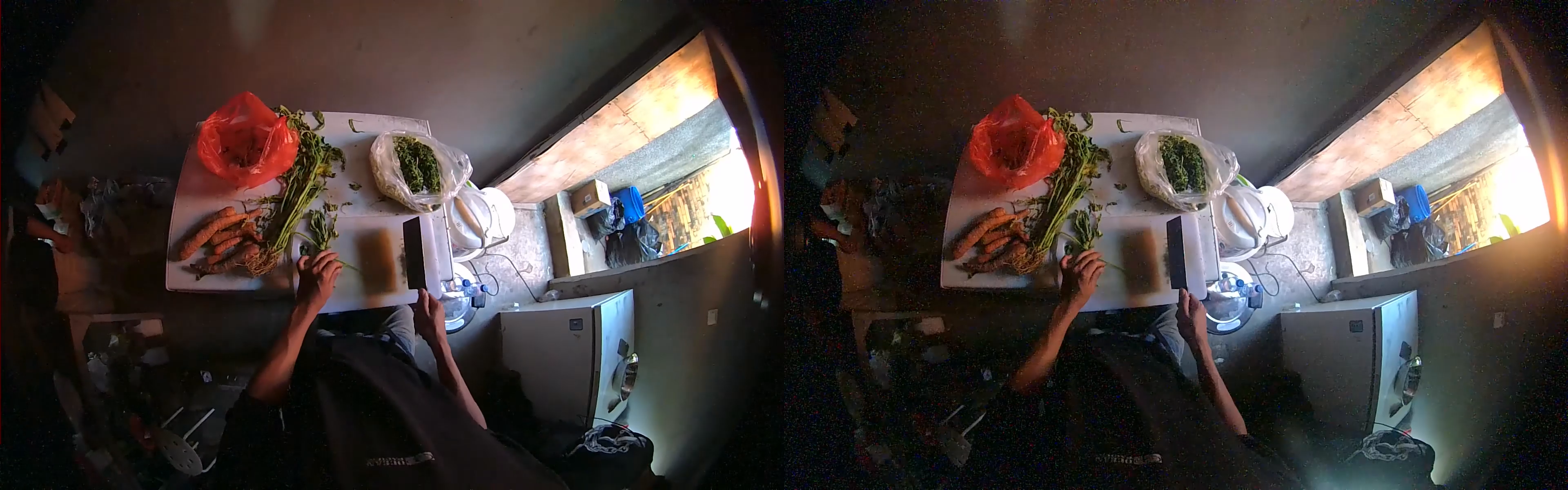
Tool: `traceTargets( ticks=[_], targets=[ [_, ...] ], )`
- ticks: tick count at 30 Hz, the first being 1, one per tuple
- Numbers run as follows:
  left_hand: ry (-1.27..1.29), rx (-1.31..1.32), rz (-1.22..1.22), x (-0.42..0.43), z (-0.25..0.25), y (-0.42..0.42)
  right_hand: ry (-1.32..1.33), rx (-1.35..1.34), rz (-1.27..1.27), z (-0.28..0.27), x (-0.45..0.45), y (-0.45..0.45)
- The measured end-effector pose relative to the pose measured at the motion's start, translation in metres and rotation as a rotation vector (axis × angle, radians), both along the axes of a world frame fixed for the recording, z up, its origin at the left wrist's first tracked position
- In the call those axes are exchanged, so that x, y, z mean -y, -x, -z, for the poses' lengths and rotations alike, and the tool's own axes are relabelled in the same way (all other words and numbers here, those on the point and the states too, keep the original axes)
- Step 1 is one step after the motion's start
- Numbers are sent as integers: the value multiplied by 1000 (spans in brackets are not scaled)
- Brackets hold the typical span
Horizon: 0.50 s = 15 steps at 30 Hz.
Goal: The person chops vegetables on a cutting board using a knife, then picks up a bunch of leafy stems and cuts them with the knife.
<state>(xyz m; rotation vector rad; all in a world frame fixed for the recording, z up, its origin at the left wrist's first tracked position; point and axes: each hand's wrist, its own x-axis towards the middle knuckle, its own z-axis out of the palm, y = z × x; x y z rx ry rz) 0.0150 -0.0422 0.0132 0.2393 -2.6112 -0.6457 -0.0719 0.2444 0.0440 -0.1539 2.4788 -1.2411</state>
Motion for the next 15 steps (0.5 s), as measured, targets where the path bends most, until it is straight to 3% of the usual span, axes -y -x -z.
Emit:
traceTargets(
  ticks=[5,10,15],
  targets=[
    [50,32,-51,-6,5,0,37,0,-62,13,3,-10],
    [53,45,92,-7,-4,7,-57,-73,-124,20,8,-16],
    [32,51,170,1,-8,14,-8,-69,-5,21,6,-3]
  ],
)
